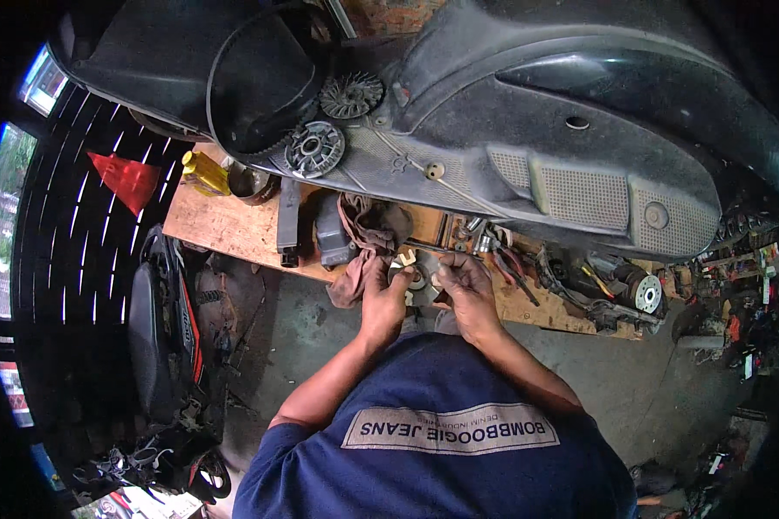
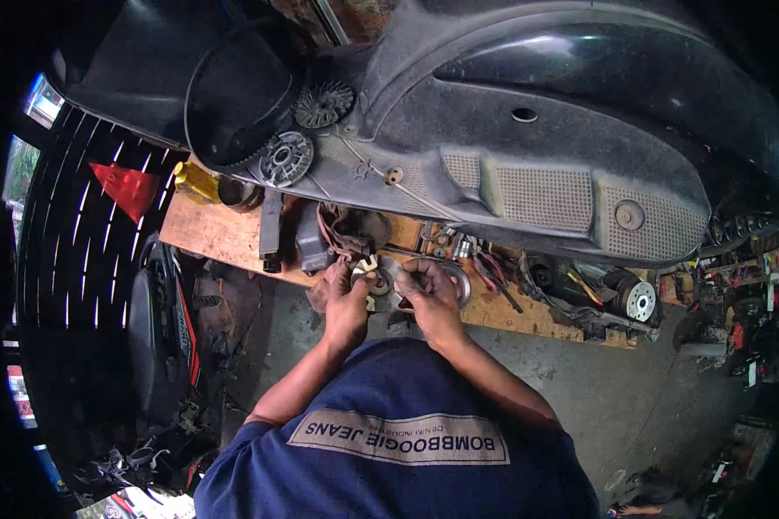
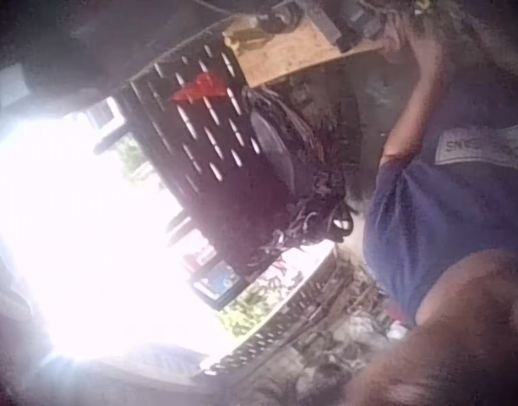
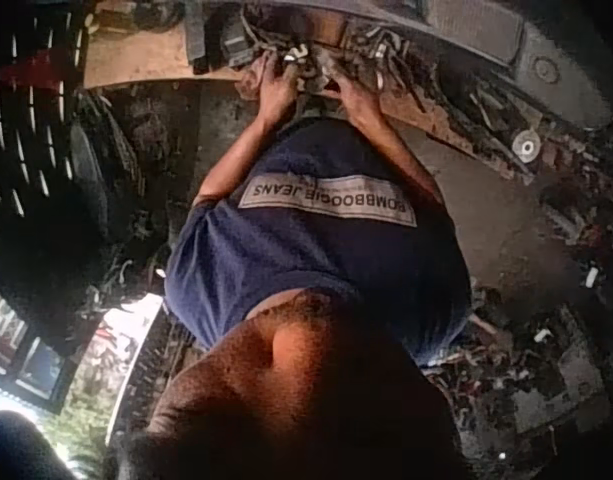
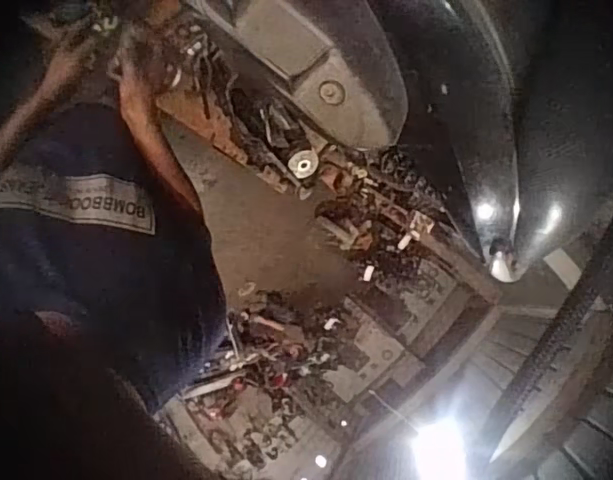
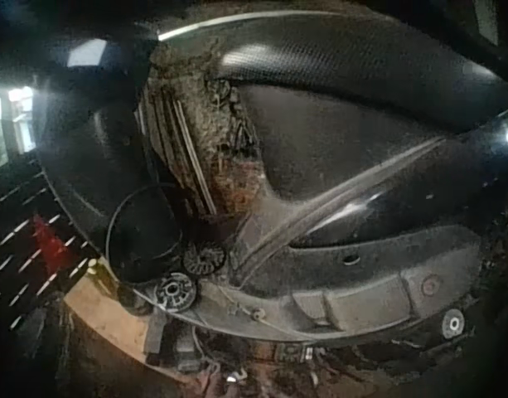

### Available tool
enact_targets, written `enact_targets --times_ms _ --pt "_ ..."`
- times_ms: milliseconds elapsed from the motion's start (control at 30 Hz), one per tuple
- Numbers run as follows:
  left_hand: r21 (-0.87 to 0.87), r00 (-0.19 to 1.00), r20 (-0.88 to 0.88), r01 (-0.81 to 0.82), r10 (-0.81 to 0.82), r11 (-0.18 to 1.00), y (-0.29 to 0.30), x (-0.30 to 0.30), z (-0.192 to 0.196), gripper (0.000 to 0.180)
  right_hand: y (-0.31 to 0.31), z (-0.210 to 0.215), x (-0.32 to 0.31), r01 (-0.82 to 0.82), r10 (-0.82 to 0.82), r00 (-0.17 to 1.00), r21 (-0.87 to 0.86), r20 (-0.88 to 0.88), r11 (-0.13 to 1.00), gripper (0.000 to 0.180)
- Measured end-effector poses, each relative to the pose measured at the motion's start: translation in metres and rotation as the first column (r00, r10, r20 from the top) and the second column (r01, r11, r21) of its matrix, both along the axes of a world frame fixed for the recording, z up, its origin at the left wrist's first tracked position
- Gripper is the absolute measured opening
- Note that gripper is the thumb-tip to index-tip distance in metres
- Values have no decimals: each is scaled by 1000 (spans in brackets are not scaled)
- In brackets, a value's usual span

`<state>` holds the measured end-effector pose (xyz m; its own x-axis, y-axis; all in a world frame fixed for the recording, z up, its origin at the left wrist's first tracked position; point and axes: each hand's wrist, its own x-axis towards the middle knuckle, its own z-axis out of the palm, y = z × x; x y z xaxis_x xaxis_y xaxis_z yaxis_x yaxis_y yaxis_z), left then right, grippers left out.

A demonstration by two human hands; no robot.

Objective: The person works on a motorcycle in a cluttered garage, using a rag to wipe grease from a metal rod and the engine area. They then pick up and inspect a circular metal part, possibly a clutch component, before wiping it and placing it back on the workbench.

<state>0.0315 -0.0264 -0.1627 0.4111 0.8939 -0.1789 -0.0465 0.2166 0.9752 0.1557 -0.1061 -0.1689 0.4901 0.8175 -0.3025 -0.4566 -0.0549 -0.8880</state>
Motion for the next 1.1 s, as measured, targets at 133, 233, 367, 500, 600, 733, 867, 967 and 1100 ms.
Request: enact_targets --times_ms 133,233,367,500,600,733,867,967,1100 --pt "45 999 -34 -12 14 999 1 -3 12 16 -2 10 4 -36 31 984 -29 -175 999 25" --pt "49 998 -65 0 3 999 1 -7 12 15 -6 5 10 -35 53 930 54 -364 998 27" --pt "-3 999 -9 -50 50 999 1 -7 6 15 -9 6 14 -180 206 784 103 -586 978 31" --pt "-68 997 65 34 -30 997 9 -9 13 16 -11 -1 19 -306 428 569 302 -703 903 46" --pt "-79 990 79 121 -115 990 12 -9 19 18 -12 -5 17 -304 509 491 408 -707 861 53" --pt "-95 975 54 222 -218 970 16 -8 27 19 -12 -7 14 -299 552 452 464 -701 834 58" --pt "-230 976 104 210 -191 950 16 -5 29 18 -14 -4 11 -289 553 500 473 -666 832 65" --pt "-267 972 126 226 -198 937 15 -2 31 16 -15 -9 13 -306 596 509 516 -621 800 69" --pt "-200 959 90 281 -268 939 15 0 27 16 -17 -16 18 -317 639 503 564 -581 762 72"
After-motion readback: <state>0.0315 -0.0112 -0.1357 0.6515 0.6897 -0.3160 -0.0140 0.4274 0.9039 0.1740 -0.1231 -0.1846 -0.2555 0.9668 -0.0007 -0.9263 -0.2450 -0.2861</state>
